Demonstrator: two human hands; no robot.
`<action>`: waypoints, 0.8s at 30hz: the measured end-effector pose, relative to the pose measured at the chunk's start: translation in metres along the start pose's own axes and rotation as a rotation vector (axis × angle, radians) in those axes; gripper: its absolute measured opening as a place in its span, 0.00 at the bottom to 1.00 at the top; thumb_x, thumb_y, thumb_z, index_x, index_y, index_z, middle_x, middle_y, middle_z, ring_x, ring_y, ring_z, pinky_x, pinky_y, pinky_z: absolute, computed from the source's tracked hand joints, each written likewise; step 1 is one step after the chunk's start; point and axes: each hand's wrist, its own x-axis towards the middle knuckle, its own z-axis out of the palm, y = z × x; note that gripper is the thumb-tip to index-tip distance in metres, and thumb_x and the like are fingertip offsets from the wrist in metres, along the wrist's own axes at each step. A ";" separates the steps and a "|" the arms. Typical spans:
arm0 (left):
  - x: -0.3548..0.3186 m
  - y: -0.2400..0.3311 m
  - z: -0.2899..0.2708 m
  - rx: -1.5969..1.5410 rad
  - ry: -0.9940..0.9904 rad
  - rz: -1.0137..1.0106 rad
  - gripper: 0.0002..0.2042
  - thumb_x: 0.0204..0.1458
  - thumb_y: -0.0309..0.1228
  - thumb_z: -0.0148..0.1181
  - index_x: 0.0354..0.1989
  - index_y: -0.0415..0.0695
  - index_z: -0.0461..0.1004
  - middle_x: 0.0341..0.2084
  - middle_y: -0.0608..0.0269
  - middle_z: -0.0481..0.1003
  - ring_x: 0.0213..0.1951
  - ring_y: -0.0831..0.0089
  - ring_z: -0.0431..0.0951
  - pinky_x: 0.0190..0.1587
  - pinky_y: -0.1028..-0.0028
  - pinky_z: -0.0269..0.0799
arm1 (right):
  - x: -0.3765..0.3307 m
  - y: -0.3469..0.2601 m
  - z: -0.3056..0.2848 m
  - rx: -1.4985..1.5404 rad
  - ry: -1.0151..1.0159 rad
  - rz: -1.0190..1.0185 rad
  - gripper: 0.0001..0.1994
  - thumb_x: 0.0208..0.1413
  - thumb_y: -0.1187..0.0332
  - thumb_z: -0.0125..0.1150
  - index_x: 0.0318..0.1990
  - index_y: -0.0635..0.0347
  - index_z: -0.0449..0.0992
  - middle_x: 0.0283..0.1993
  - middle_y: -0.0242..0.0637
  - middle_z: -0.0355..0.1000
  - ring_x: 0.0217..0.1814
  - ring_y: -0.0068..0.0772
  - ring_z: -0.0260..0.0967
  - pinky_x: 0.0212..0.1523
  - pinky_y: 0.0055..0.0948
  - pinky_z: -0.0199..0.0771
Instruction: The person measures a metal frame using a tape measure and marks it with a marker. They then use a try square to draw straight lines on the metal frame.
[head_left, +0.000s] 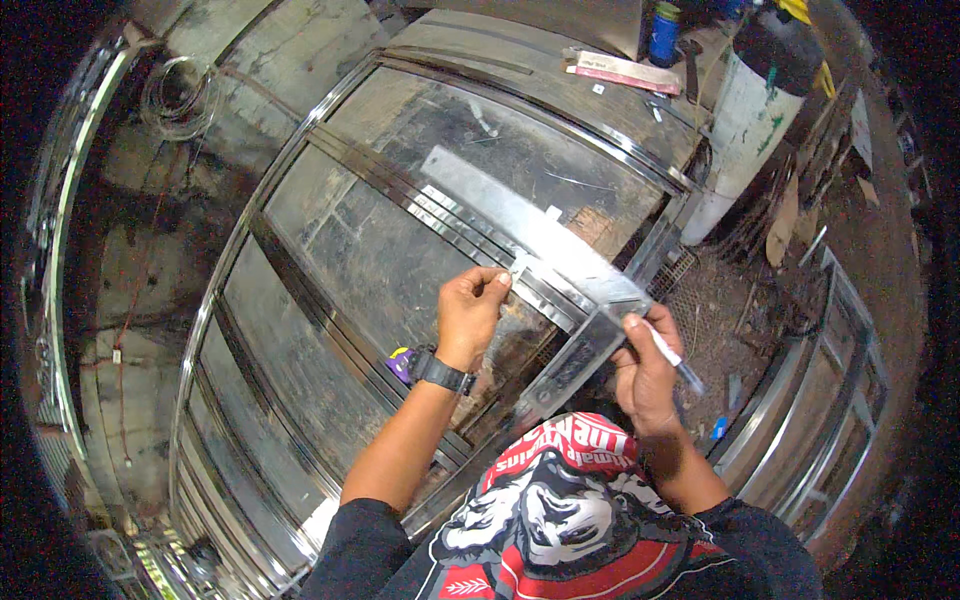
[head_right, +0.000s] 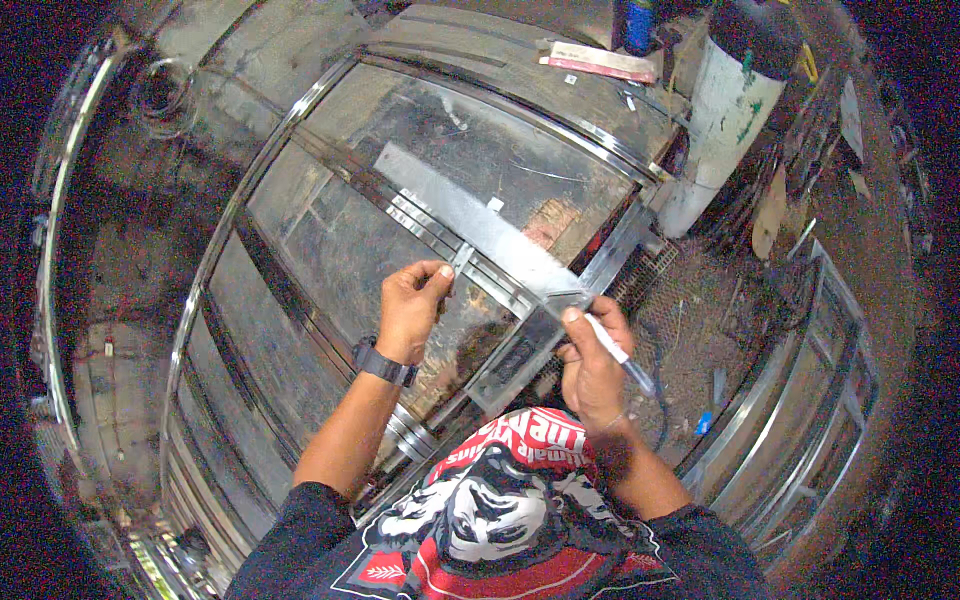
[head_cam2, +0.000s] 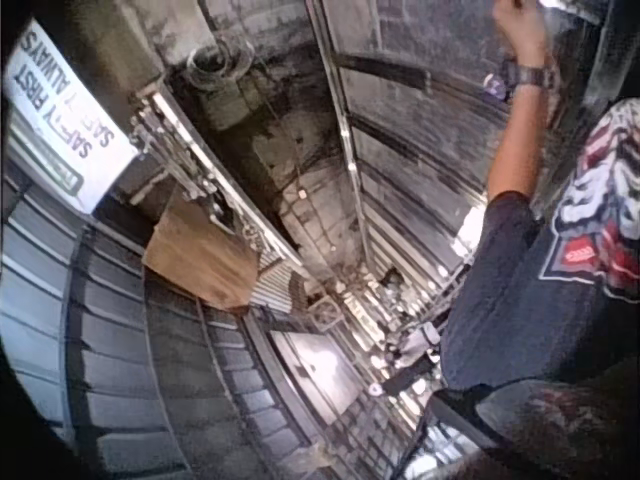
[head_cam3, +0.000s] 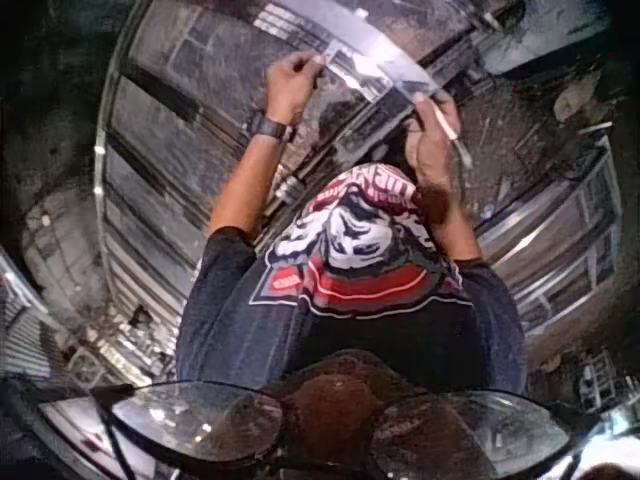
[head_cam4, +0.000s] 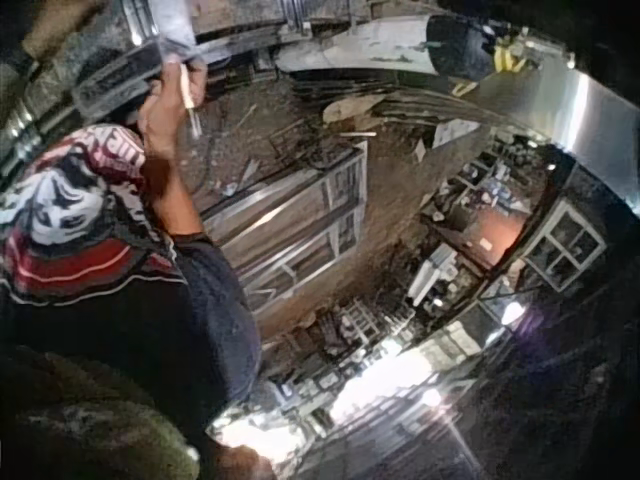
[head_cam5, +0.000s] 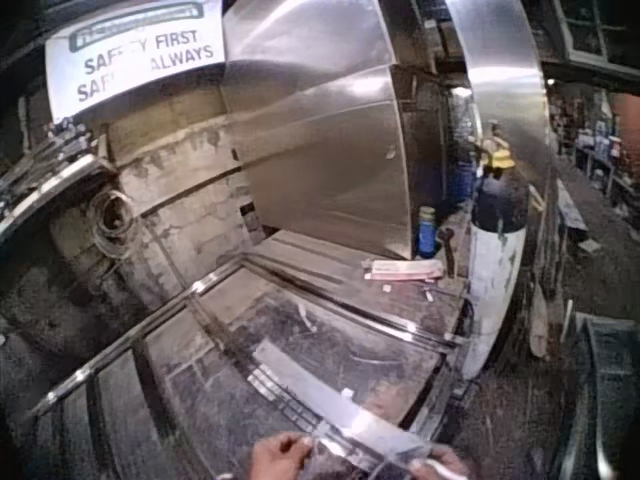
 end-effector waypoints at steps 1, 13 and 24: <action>-0.002 0.003 0.006 -0.003 -0.007 -0.015 0.06 0.61 0.30 0.64 0.38 0.41 0.82 0.25 0.70 0.77 0.24 0.83 0.71 0.26 0.78 0.66 | -0.005 0.009 0.002 0.034 0.018 0.021 0.14 0.60 0.74 0.66 0.52 0.62 0.73 0.46 0.37 0.79 0.44 0.26 0.78 0.42 0.27 0.81; -0.016 0.026 0.010 -0.437 -0.470 -0.377 0.09 0.56 0.33 0.72 0.37 0.41 0.80 0.31 0.64 0.81 0.31 0.75 0.78 0.36 0.72 0.73 | -0.012 0.053 0.012 0.003 -0.059 0.082 0.15 0.62 0.72 0.66 0.54 0.62 0.73 0.44 0.34 0.78 0.40 0.20 0.77 0.36 0.22 0.81; -0.026 0.028 0.022 -0.376 -0.228 -0.225 0.09 0.55 0.32 0.74 0.33 0.42 0.80 0.28 0.67 0.80 0.26 0.80 0.76 0.31 0.75 0.69 | -0.014 0.058 0.022 0.012 -0.075 0.049 0.15 0.64 0.68 0.67 0.54 0.59 0.73 0.44 0.30 0.79 0.38 0.15 0.75 0.31 0.16 0.73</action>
